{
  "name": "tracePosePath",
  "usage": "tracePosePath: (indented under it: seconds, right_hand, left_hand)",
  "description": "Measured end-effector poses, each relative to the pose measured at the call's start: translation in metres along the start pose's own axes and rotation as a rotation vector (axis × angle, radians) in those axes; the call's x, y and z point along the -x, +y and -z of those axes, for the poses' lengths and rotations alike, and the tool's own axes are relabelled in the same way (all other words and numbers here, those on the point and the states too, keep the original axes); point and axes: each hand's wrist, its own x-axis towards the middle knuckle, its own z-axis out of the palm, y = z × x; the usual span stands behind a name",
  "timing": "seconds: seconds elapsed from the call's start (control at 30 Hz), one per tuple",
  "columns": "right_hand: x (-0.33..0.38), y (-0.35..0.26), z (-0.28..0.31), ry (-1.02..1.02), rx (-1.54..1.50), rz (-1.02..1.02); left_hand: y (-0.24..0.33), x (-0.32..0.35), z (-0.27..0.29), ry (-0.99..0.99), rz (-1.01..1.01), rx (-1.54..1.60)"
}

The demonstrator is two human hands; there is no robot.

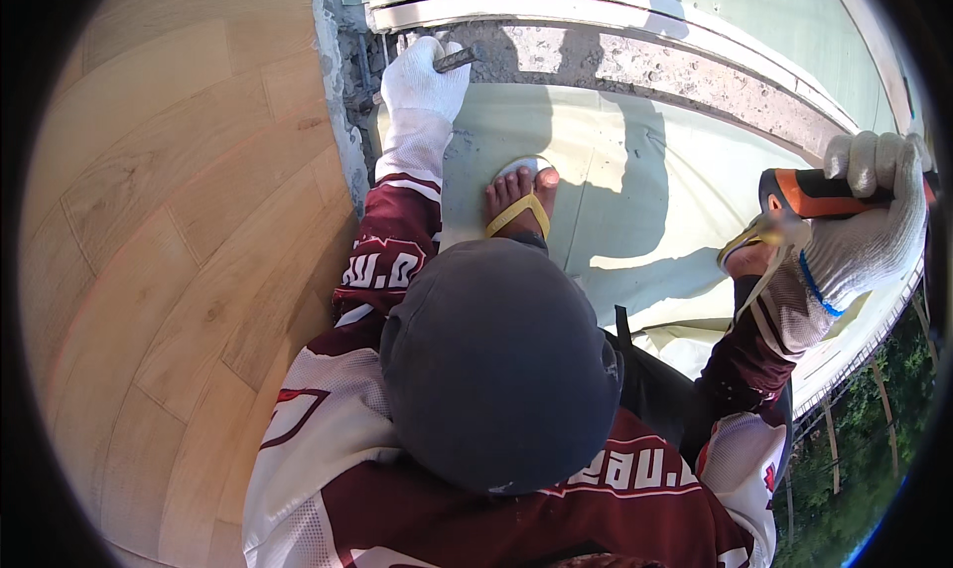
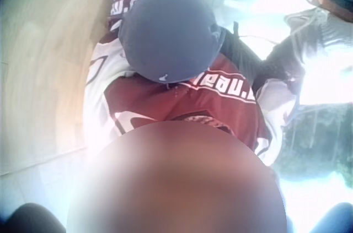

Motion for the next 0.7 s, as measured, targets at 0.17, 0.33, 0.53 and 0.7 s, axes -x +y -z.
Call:
tracePosePath:
  seconds: [0.17,0.33,0.53,0.7]
  right_hand:
    - [0.011,0.011,-0.020,-0.099,-0.352,-0.039]
    - [0.056,0.034,-0.018,0.332,-0.263,-0.820]
    - [0.019,-0.013,-0.057,0.080,0.164,-0.271]
    - [-0.014,-0.019,-0.055,-0.129,-0.263,0.150]
  left_hand:
    - [-0.001,-0.002,-0.002,0.063,-0.075,0.155]
    - [0.003,-0.009,0.004,0.055,-0.049,0.065]
    - [-0.003,-0.004,0.000,-0.008,-0.003,0.028]
    - [-0.006,-0.003,-0.002,-0.064,0.074,0.048]
